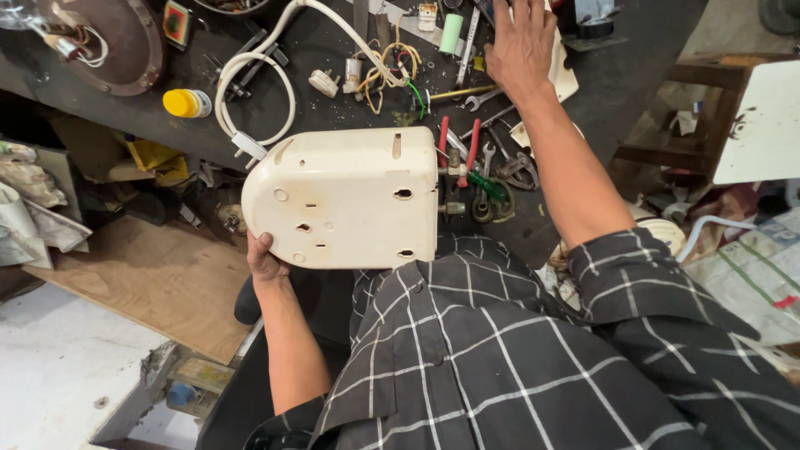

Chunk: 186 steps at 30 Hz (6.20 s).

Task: The person retrieves currency from a drawer, then handles a white appliance casing, turning it over and using a screwdriver to remove screws from the bottom. They place the casing on the workbench and continue to manipulate it while searching for parts.

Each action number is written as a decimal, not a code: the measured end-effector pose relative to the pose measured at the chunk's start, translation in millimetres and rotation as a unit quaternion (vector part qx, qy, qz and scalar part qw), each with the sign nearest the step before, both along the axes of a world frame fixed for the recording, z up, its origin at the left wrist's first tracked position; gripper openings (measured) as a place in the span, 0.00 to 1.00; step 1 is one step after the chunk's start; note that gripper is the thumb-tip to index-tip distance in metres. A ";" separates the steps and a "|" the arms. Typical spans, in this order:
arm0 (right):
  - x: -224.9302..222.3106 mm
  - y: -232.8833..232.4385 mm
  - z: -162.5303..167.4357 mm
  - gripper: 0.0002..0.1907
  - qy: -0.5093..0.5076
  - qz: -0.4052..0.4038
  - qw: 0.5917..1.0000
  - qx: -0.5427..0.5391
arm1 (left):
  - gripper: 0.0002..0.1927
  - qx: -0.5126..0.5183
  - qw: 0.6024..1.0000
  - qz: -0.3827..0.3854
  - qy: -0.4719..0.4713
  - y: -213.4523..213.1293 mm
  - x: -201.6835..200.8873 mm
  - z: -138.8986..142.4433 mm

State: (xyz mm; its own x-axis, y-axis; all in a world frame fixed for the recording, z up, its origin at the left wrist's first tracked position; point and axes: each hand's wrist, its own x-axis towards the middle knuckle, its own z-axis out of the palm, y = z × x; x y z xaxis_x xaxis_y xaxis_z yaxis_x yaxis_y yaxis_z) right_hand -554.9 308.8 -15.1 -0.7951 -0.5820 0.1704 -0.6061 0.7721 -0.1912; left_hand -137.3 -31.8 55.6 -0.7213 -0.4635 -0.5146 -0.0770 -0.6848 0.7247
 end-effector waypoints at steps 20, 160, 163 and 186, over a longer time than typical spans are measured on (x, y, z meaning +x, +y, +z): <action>75.4 -36.5 6.9 0.41 -0.198 0.018 0.976 -0.093 | 0.49 -0.011 0.999 -0.043 0.003 -14.4 -69.7 32.5; 199.3 -351.8 132.2 0.07 0.134 0.664 0.616 0.401 | 0.78 -0.138 0.974 0.180 -0.020 113.8 -84.2 18.1; 176.4 -330.1 151.8 0.09 0.058 0.662 0.701 0.259 | 0.77 -0.140 0.972 0.179 -0.049 114.5 -86.0 21.1; 119.9 -50.6 205.8 0.06 -0.107 0.262 0.959 0.032 | 0.69 -0.352 0.893 0.238 -0.146 132.1 -77.6 10.7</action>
State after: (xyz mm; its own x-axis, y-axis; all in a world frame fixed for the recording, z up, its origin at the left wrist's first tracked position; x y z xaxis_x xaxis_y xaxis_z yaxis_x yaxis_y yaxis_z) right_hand -435.0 258.2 190.7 -0.4039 -0.9147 -0.0125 -0.8660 0.3867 -0.3170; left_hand -214.9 100.3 66.3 -0.2379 -0.9651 -0.1095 -0.1545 -0.0737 0.9852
